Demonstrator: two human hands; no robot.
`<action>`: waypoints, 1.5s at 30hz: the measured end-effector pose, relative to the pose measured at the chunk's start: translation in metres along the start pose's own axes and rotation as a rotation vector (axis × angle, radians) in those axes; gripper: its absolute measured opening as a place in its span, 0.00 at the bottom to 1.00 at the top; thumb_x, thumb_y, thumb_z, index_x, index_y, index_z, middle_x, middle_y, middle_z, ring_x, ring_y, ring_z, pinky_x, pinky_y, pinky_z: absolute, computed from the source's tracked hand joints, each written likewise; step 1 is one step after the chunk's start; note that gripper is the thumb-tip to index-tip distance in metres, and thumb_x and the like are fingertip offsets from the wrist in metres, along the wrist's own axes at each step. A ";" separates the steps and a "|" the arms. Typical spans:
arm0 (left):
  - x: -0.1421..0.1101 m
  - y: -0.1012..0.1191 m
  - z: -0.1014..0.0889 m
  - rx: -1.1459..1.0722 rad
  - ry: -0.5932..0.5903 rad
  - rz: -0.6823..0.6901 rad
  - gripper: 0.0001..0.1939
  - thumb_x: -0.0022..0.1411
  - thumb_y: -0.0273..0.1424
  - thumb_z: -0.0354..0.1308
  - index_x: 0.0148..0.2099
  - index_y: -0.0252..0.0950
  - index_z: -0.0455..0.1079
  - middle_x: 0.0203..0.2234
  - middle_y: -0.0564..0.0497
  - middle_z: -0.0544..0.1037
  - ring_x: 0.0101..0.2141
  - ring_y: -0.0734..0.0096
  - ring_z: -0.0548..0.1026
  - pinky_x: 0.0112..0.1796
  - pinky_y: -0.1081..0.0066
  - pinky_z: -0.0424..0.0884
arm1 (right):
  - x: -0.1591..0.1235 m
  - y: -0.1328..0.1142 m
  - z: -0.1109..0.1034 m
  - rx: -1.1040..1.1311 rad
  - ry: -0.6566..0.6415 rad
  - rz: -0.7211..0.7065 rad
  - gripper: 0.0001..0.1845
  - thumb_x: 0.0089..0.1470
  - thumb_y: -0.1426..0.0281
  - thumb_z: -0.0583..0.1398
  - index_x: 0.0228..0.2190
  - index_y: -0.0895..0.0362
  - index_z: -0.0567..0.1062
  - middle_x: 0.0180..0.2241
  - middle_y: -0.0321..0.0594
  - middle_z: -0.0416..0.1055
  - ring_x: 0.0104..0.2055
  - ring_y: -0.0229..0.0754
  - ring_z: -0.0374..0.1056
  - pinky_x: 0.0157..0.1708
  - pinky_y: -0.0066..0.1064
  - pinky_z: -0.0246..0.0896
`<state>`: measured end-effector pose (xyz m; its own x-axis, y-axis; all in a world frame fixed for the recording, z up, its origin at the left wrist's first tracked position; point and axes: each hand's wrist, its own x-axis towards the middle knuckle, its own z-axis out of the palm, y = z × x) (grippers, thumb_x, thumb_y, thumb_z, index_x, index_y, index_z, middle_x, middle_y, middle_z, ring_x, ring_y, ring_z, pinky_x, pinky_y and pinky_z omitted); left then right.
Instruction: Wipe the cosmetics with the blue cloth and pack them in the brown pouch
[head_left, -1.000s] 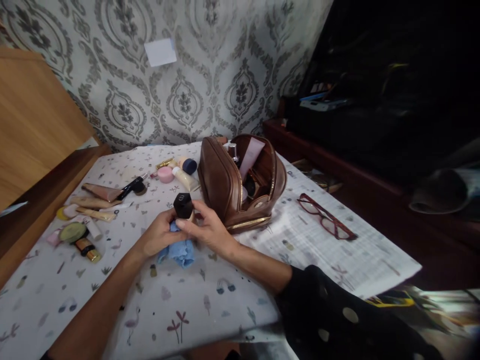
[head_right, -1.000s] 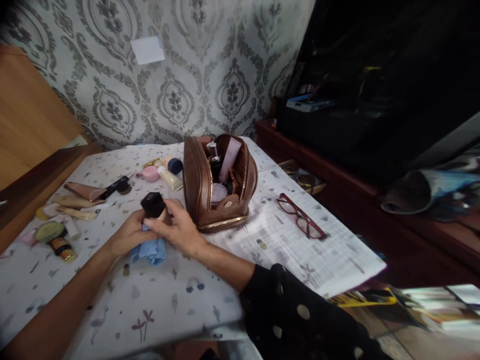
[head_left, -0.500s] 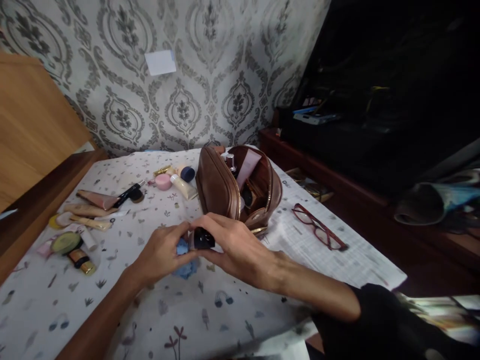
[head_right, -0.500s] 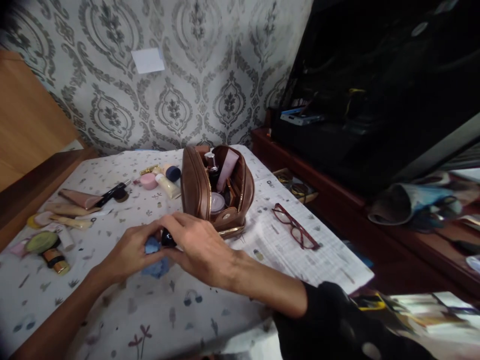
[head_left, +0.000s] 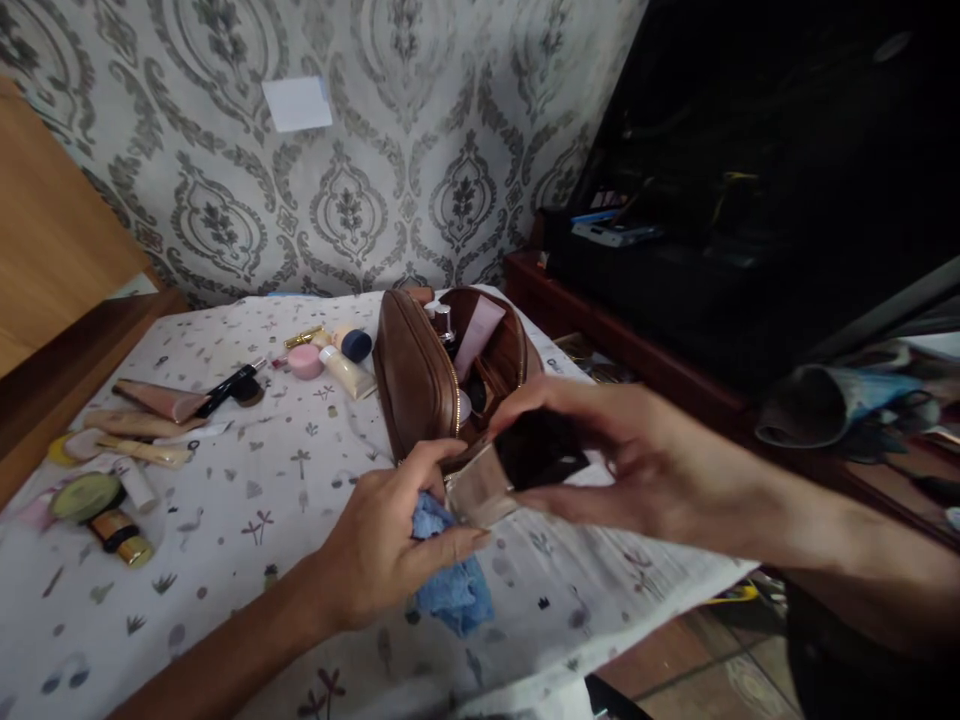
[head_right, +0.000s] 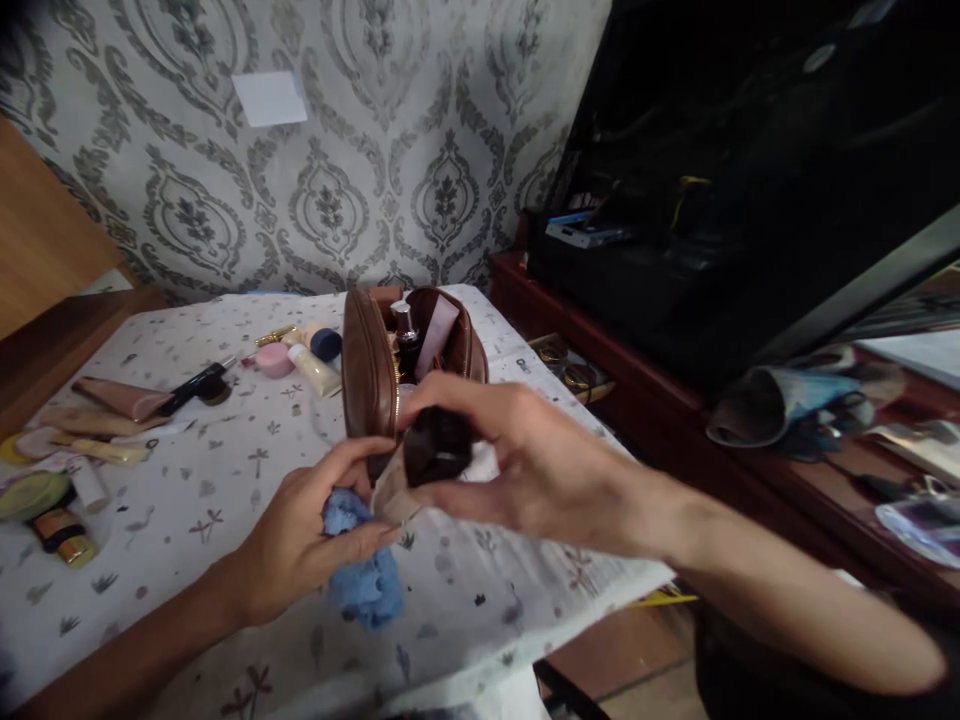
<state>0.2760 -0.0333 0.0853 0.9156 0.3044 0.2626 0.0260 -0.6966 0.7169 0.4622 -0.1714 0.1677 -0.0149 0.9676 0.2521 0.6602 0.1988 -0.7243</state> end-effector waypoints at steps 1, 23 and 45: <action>0.004 0.002 0.001 0.010 -0.037 -0.010 0.31 0.66 0.46 0.57 0.65 0.37 0.57 0.31 0.54 0.78 0.26 0.73 0.75 0.28 0.74 0.69 | -0.003 -0.001 -0.010 0.010 0.052 0.018 0.15 0.55 0.66 0.67 0.43 0.53 0.73 0.40 0.38 0.76 0.38 0.39 0.74 0.35 0.29 0.71; 0.014 -0.030 0.039 0.379 -0.034 0.273 0.22 0.69 0.28 0.49 0.62 0.31 0.53 0.29 0.52 0.81 0.25 0.66 0.80 0.23 0.68 0.75 | 0.054 0.054 -0.041 -0.555 -0.327 0.102 0.12 0.59 0.62 0.60 0.43 0.53 0.76 0.39 0.41 0.77 0.38 0.45 0.72 0.35 0.33 0.64; 0.011 -0.034 0.035 0.426 -0.127 0.235 0.28 0.69 0.30 0.50 0.67 0.33 0.45 0.27 0.54 0.79 0.24 0.65 0.78 0.25 0.67 0.74 | 0.075 0.045 -0.024 -0.995 -0.489 0.262 0.15 0.58 0.58 0.62 0.38 0.57 0.77 0.31 0.42 0.76 0.35 0.45 0.73 0.30 0.31 0.56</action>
<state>0.2990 -0.0284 0.0411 0.9575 0.0444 0.2851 -0.0494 -0.9483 0.3135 0.5086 -0.0934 0.1695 0.0640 0.9615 -0.2674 0.9857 -0.0190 0.1676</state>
